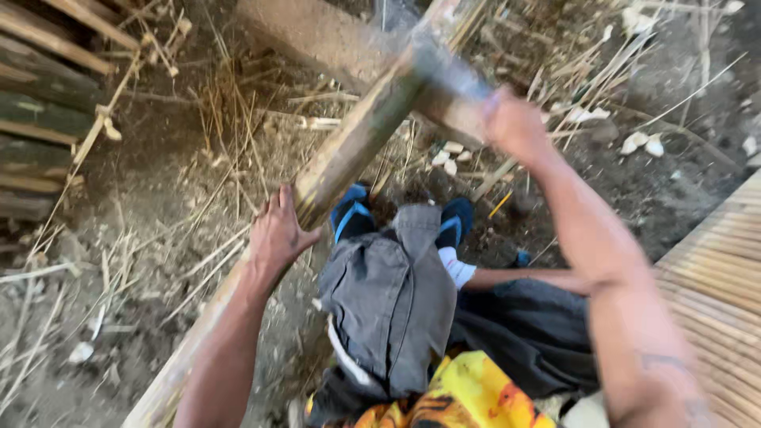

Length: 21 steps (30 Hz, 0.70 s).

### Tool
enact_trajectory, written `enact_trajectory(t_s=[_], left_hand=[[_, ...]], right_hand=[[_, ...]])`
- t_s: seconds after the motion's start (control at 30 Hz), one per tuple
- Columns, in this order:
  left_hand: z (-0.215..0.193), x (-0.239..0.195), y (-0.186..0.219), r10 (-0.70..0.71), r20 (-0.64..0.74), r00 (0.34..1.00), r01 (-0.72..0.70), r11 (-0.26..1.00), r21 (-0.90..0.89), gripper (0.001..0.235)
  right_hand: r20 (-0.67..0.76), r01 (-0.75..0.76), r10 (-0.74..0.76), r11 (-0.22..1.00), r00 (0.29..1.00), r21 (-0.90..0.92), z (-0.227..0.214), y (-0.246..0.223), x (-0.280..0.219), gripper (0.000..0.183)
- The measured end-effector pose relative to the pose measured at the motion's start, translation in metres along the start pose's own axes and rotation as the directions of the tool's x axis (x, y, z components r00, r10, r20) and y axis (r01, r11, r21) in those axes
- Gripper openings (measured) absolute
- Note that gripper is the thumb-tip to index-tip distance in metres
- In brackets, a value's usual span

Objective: The person uses a machete to shave the outer layer of a bamboo pole resting on a wooden support. The person repeatedly strikes the bamboo to remove the outer skin, rotating the pole to access different sides.

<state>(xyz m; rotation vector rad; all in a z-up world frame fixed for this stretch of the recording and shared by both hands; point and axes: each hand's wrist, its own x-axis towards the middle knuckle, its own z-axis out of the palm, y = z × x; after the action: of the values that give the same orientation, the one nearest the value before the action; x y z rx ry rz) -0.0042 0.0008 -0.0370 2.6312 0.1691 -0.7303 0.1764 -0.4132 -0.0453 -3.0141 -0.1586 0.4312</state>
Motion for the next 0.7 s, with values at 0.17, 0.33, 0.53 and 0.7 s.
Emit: enact_trajectory(t_s=[0.17, 0.33, 0.53, 0.7], left_hand=[[0.012, 0.013, -0.003, 0.027, -0.079, 0.997, -0.022, 0.998, 0.064, 0.118], [0.033, 0.01, -0.008, -0.029, -0.092, 0.995, 0.038, 0.995, 0.091, 0.117], [0.039, 0.007, -0.008, 0.019, -0.166, 0.986, -0.009, 0.998, 0.057, 0.112], [0.042, 0.007, -0.001, 0.016, -0.187, 0.982, 0.004, 0.995, 0.104, 0.106]], right_hand=[[-0.046, -0.155, 0.156, 0.987, 0.987, 0.03, -0.019, 0.023, 0.028, 0.059], [0.157, 0.166, -0.174, 0.984, 0.972, 0.066, -0.001, -0.043, -0.036, 0.056], [0.082, -0.022, 0.025, 0.999, 0.996, -0.035, -0.007, 0.015, -0.004, 0.051], [0.019, -0.07, 0.071, 0.997, 0.997, -0.015, -0.033, 0.007, 0.006, 0.055]])
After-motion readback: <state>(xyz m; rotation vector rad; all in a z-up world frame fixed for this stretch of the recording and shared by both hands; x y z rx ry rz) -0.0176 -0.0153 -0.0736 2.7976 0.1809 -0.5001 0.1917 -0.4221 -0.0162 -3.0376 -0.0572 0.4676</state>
